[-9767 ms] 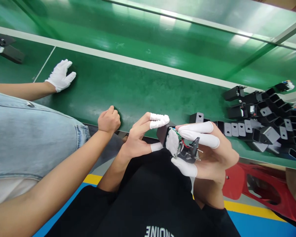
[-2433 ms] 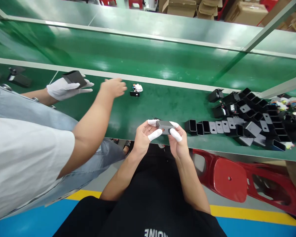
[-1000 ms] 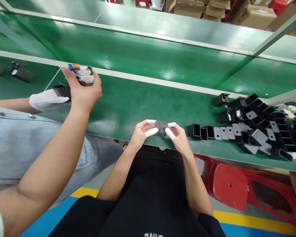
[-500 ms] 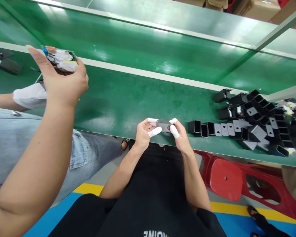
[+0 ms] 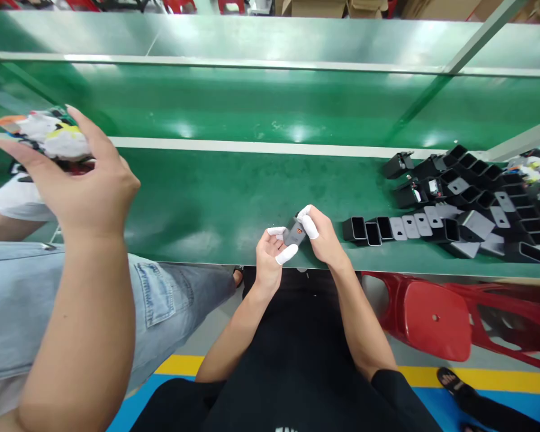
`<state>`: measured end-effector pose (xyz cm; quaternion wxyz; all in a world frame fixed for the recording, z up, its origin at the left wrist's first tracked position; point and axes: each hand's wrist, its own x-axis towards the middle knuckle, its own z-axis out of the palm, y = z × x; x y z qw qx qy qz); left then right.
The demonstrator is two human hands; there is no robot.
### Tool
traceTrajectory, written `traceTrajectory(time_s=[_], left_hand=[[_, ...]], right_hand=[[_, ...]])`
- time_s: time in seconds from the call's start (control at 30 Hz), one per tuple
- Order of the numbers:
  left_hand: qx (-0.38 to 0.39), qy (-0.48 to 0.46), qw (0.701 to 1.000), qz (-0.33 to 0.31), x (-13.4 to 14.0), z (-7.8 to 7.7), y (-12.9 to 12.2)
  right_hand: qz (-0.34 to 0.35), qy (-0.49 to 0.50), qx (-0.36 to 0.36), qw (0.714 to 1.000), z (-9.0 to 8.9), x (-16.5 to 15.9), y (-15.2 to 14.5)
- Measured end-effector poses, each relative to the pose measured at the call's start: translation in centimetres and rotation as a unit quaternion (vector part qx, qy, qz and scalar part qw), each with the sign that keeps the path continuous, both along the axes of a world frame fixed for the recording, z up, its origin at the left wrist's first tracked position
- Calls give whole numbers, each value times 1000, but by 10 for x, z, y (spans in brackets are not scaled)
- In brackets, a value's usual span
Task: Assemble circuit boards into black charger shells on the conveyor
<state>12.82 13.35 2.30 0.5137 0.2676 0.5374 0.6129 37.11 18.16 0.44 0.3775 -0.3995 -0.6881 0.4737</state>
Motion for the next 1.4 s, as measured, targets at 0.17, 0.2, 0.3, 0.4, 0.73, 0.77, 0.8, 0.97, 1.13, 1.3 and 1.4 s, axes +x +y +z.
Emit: traceTrajectory(time_s=[0.17, 0.2, 0.3, 0.4, 0.73, 0.77, 0.8, 0.97, 1.13, 1.3, 1.4], left_hand=[[10, -15, 1000, -15, 31, -3, 11], [12, -16, 1000, -19, 41, -7, 9], [11, -23, 999, -23, 67, -21, -4], [11, -54, 998, 9, 92, -37, -23], [161, 56, 982, -85, 77, -61, -41], [195, 96, 971, -103, 70, -58, -42], [227, 140, 956, -119, 64, -54, -43], [341, 352, 861, -137, 48, -22, -54], [382, 414, 813, -150, 47, -5, -58], [345, 343, 849, -206, 45, -11, -55], [278, 308, 879, -234, 45, -14, -55]], right_hand=[[10, -60, 10, 998, 1, 6, 5], [15, -66, 4, 998, 1, 7, 6], [37, -59, -25, 997, 0, 11, 8], [41, -36, -42, 998, -1, 13, 7], [69, 40, 83, 993, -20, 43, -20], [76, 55, 106, 990, -22, 45, -24], [83, 73, 125, 986, -24, 48, -28], [78, 109, 155, 979, -20, 60, -48], [89, 80, 163, 979, -3, 67, -53], [123, 28, 157, 980, 13, 70, -49], [131, -2, 143, 981, 16, 72, -47]])
